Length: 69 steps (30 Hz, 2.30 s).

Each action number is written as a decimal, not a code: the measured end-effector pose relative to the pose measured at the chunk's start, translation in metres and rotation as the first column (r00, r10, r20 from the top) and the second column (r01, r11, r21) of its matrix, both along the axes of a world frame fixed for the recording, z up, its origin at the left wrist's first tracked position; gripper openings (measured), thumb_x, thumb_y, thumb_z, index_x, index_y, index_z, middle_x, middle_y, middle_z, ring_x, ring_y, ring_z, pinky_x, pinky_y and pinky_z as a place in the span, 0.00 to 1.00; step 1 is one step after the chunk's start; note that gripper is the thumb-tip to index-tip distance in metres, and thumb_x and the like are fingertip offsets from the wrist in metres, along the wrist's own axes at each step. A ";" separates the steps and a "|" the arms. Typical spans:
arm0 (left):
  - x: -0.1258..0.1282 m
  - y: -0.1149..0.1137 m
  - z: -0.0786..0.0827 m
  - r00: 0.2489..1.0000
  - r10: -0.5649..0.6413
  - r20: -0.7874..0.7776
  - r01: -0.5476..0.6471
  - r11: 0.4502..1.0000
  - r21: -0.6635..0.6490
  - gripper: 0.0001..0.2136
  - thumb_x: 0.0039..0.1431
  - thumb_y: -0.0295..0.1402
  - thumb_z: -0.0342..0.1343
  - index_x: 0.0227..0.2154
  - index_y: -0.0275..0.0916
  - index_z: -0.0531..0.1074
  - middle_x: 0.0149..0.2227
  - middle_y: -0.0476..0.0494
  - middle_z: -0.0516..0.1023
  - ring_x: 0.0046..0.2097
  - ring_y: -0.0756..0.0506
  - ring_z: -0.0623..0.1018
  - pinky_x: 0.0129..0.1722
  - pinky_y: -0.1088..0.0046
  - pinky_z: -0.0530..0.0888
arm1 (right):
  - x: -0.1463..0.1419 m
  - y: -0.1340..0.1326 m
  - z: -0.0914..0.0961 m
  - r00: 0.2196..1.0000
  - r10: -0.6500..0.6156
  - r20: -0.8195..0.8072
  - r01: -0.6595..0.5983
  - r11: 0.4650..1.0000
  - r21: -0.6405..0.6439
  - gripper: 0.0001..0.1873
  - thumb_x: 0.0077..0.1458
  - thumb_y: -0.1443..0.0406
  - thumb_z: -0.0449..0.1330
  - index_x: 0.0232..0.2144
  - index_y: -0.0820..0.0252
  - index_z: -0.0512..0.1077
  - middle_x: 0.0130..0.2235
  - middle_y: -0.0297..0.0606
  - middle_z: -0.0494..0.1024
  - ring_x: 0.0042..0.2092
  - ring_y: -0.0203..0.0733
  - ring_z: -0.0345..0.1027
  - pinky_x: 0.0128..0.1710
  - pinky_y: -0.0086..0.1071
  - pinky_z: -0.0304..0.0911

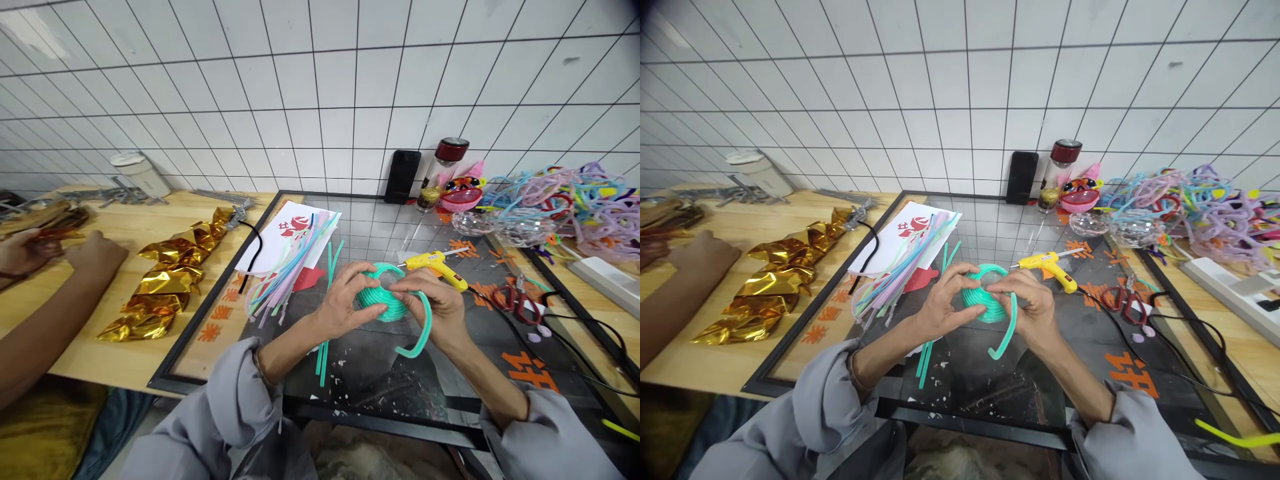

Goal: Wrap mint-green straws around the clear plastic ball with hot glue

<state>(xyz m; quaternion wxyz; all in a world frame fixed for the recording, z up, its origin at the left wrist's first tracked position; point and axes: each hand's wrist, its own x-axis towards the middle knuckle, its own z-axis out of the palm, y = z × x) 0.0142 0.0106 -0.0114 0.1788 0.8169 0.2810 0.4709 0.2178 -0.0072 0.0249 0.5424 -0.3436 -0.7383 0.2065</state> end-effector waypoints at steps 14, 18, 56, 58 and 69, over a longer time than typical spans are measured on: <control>0.000 0.002 0.003 0.999 -0.006 0.036 0.007 1.000 -0.020 0.18 0.57 0.39 0.65 0.48 0.39 0.71 0.53 0.32 0.75 0.56 0.37 0.77 0.55 0.53 0.75 | 0.000 -0.001 -0.001 1.000 -0.017 -0.006 0.017 1.000 -0.017 0.05 0.58 0.61 0.66 0.34 0.49 0.82 0.29 0.35 0.82 0.33 0.43 0.73 0.34 0.38 0.67; -0.001 0.002 0.005 1.000 -0.003 0.017 0.004 0.999 -0.044 0.19 0.55 0.39 0.66 0.47 0.38 0.71 0.53 0.32 0.75 0.57 0.37 0.76 0.55 0.53 0.75 | 0.000 -0.001 -0.003 1.000 -0.018 0.005 0.018 1.000 -0.018 0.04 0.58 0.62 0.66 0.34 0.49 0.82 0.30 0.35 0.82 0.33 0.43 0.73 0.35 0.39 0.67; 0.001 0.004 0.001 1.000 -0.002 -0.021 0.002 1.000 0.024 0.27 0.57 0.42 0.64 0.55 0.42 0.63 0.53 0.36 0.74 0.55 0.36 0.76 0.56 0.52 0.75 | 0.001 -0.004 -0.004 1.000 -0.015 0.007 0.015 1.000 0.027 0.09 0.54 0.71 0.67 0.35 0.52 0.81 0.32 0.33 0.80 0.36 0.40 0.72 0.37 0.36 0.66; 0.001 0.005 0.000 1.000 0.005 -0.009 -0.005 1.000 0.017 0.27 0.56 0.42 0.64 0.55 0.41 0.63 0.53 0.35 0.74 0.56 0.35 0.76 0.56 0.50 0.74 | 0.000 -0.005 -0.003 1.000 -0.016 0.012 0.016 1.000 0.024 0.09 0.54 0.72 0.67 0.35 0.52 0.81 0.32 0.33 0.80 0.36 0.40 0.72 0.38 0.36 0.66; 0.001 0.005 -0.002 1.000 -0.013 0.016 0.014 1.000 -0.027 0.26 0.55 0.42 0.65 0.54 0.41 0.65 0.53 0.35 0.74 0.56 0.36 0.75 0.57 0.50 0.74 | 0.002 -0.005 -0.003 0.999 -0.050 0.005 0.051 0.999 -0.018 0.05 0.56 0.68 0.66 0.34 0.52 0.80 0.32 0.34 0.81 0.36 0.42 0.73 0.39 0.38 0.67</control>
